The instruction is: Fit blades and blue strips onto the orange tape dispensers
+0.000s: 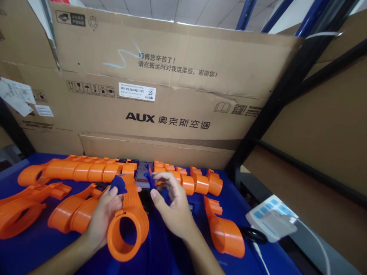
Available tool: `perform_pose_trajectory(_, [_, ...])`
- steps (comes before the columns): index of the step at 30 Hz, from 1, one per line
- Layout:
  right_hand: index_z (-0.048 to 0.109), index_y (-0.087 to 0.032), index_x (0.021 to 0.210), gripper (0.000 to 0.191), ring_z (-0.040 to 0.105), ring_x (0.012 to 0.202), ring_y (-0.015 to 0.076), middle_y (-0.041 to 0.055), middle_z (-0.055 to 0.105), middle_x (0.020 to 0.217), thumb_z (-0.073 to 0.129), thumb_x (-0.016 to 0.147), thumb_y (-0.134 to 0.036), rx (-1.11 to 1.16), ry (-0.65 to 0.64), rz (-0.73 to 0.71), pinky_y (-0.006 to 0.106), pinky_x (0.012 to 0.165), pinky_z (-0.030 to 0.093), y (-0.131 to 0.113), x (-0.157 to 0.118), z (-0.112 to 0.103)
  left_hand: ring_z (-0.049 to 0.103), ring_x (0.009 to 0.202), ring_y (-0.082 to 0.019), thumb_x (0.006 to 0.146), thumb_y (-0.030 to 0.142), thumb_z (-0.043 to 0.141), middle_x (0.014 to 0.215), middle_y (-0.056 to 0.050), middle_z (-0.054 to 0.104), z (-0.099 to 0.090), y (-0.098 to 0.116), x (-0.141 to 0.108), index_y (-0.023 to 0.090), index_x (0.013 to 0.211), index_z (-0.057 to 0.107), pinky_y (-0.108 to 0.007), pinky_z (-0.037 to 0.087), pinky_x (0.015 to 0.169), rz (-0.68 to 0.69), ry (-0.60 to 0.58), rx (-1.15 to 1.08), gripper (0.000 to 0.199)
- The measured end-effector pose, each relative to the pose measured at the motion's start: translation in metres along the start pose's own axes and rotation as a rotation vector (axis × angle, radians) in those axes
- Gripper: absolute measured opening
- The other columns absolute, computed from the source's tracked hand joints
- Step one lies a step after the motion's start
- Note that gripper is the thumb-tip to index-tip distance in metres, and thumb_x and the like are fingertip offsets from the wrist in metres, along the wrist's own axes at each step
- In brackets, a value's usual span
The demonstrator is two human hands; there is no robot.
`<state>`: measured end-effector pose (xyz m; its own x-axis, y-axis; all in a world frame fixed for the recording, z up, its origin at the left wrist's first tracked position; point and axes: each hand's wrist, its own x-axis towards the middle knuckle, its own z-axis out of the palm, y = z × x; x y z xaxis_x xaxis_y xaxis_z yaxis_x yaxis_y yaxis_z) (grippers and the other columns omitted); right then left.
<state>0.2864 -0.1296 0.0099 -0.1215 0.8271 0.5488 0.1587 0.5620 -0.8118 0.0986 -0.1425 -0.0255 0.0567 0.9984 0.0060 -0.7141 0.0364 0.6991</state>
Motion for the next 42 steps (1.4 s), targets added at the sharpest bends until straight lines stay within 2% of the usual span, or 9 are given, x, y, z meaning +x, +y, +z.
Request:
perform_pose_trajectory(3, [0.067, -0.032, 0.124, 0.03, 0.061, 0.125, 0.0264, 0.0057, 0.069, 0.13, 0.066, 0.095, -0.026, -0.175, -0.05, -0.112, 0.045, 0.112, 0.043, -0.006, 0.0, -0.005, 0.074, 0.099, -0.029, 0.081, 0.041, 0.078, 0.113, -0.01, 0.076, 0.0, 0.001, 0.002, 0.024, 0.125, 0.065, -0.042, 0.06, 0.085, 0.0, -0.003, -0.055, 0.049])
perform_pose_trajectory(5, [0.069, -0.034, 0.127, 0.034, 0.06, 0.13, 0.0274, 0.0052, 0.069, 0.134, 0.066, 0.095, -0.024, -0.239, -0.074, -0.162, 0.05, 0.116, 0.038, -0.011, 0.0, -0.008, 0.074, 0.097, -0.027, 0.082, 0.038, 0.078, 0.116, -0.009, 0.075, -0.001, 0.0, 0.003, 0.025, 0.121, 0.065, -0.041, 0.059, 0.086, 0.048, 0.01, -0.032, 0.044])
perform_pose_trajectory(13, [0.074, -0.036, 0.123, 0.035, 0.064, 0.126, 0.028, 0.0039, 0.073, 0.131, 0.072, 0.09, -0.023, -0.253, -0.048, -0.23, 0.052, 0.112, 0.047, -0.016, -0.001, -0.01, 0.068, 0.108, -0.024, 0.079, 0.029, 0.083, 0.121, -0.005, 0.072, -0.001, -0.002, -0.001, 0.029, 0.12, 0.063, -0.04, 0.054, 0.096, 0.169, -0.038, 0.082, 0.045])
perform_pose_trajectory(23, [0.075, -0.035, 0.122, 0.032, 0.065, 0.124, 0.0307, 0.0062, 0.073, 0.128, 0.071, 0.092, -0.027, -0.233, -0.064, -0.188, 0.059, 0.11, 0.048, -0.016, -0.001, -0.009, 0.068, 0.109, -0.021, 0.081, 0.025, 0.082, 0.123, -0.002, 0.07, 0.0, 0.0, -0.002, 0.033, 0.126, 0.061, -0.035, 0.055, 0.095, 0.188, -0.058, 0.111, 0.051])
perform_pose_trajectory(30, [0.076, -0.033, 0.12, 0.029, 0.066, 0.122, 0.0298, 0.0074, 0.072, 0.131, 0.07, 0.093, -0.026, -0.173, -0.114, -0.159, 0.054, 0.108, 0.05, -0.015, -0.001, -0.01, 0.063, 0.122, -0.027, 0.08, 0.027, 0.082, 0.131, -0.004, 0.067, -0.004, -0.003, -0.002, 0.034, 0.13, 0.06, -0.043, 0.05, 0.106, 0.208, -0.088, 0.131, 0.056])
perform_pose_trajectory(37, [0.06, -0.029, 0.137, 0.048, 0.065, 0.124, 0.0295, 0.0087, 0.069, 0.133, 0.072, 0.091, -0.034, -0.069, -0.19, -0.105, 0.045, 0.105, 0.054, -0.013, -0.003, -0.012, 0.043, 0.144, -0.033, 0.079, 0.025, 0.082, 0.155, -0.003, 0.05, -0.021, -0.01, -0.007, 0.039, 0.138, 0.056, -0.047, 0.042, 0.116, 0.309, -0.099, 0.13, 0.066])
perform_pose_trajectory(42, [0.059, -0.026, 0.135, 0.055, 0.068, 0.115, 0.0315, 0.0102, 0.07, 0.125, 0.078, 0.084, -0.039, -0.166, -0.167, -0.163, 0.046, 0.101, 0.055, -0.014, -0.008, -0.016, 0.044, 0.144, -0.04, 0.077, 0.03, 0.083, 0.159, -0.007, 0.048, -0.028, -0.01, -0.007, 0.038, 0.145, 0.053, -0.052, 0.045, 0.113, 0.32, -0.198, 0.147, 0.074])
